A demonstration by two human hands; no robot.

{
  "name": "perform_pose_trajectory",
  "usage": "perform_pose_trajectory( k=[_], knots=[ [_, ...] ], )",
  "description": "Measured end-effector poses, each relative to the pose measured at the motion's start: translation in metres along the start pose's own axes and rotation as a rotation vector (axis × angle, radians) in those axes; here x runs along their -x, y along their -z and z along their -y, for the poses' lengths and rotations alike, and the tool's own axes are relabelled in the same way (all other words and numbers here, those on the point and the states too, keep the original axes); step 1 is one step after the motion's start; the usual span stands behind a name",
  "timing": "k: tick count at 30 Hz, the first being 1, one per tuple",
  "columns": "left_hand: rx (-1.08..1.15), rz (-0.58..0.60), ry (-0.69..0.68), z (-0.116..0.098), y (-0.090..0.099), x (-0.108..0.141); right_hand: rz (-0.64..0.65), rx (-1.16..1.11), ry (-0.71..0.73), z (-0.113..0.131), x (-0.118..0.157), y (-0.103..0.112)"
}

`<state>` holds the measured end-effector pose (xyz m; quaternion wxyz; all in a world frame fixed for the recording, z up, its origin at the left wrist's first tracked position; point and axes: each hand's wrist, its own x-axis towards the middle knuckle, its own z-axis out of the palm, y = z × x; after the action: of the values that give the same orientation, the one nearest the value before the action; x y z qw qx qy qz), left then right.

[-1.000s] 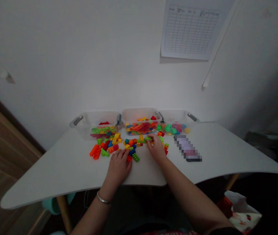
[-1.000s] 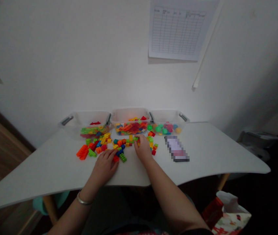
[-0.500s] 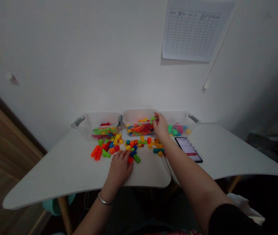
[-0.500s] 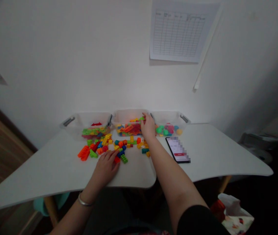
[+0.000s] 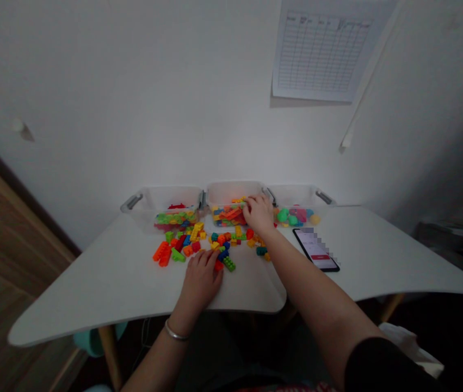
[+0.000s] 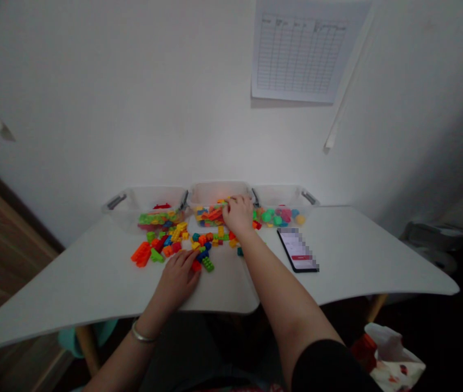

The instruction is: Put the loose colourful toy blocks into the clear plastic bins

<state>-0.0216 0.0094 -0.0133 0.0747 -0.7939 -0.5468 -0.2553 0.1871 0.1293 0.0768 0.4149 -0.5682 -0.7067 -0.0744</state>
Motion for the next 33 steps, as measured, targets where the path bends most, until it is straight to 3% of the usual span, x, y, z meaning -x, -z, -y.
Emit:
perform_pose_trajectory(
  k=[6,12,20,26,33],
  knots=[
    [-0.001,0.019,0.003,0.0,0.001,0.0,0.023,0.061,0.087,-0.006,0.01,-0.005],
    [-0.01,0.027,0.004,0.0,0.003,0.0,0.101,-0.004,0.187,-0.015,0.018,0.004],
    [-0.019,0.003,-0.006,-0.001,0.002,0.0,-0.151,-0.176,0.089,-0.004,0.066,0.007],
    [-0.014,-0.011,-0.009,-0.001,0.002,0.0,0.091,-0.11,0.113,0.003,0.105,-0.005],
    [-0.027,0.014,-0.01,0.0,0.0,0.0,0.3,0.012,0.177,0.009,0.115,-0.006]
  ],
)
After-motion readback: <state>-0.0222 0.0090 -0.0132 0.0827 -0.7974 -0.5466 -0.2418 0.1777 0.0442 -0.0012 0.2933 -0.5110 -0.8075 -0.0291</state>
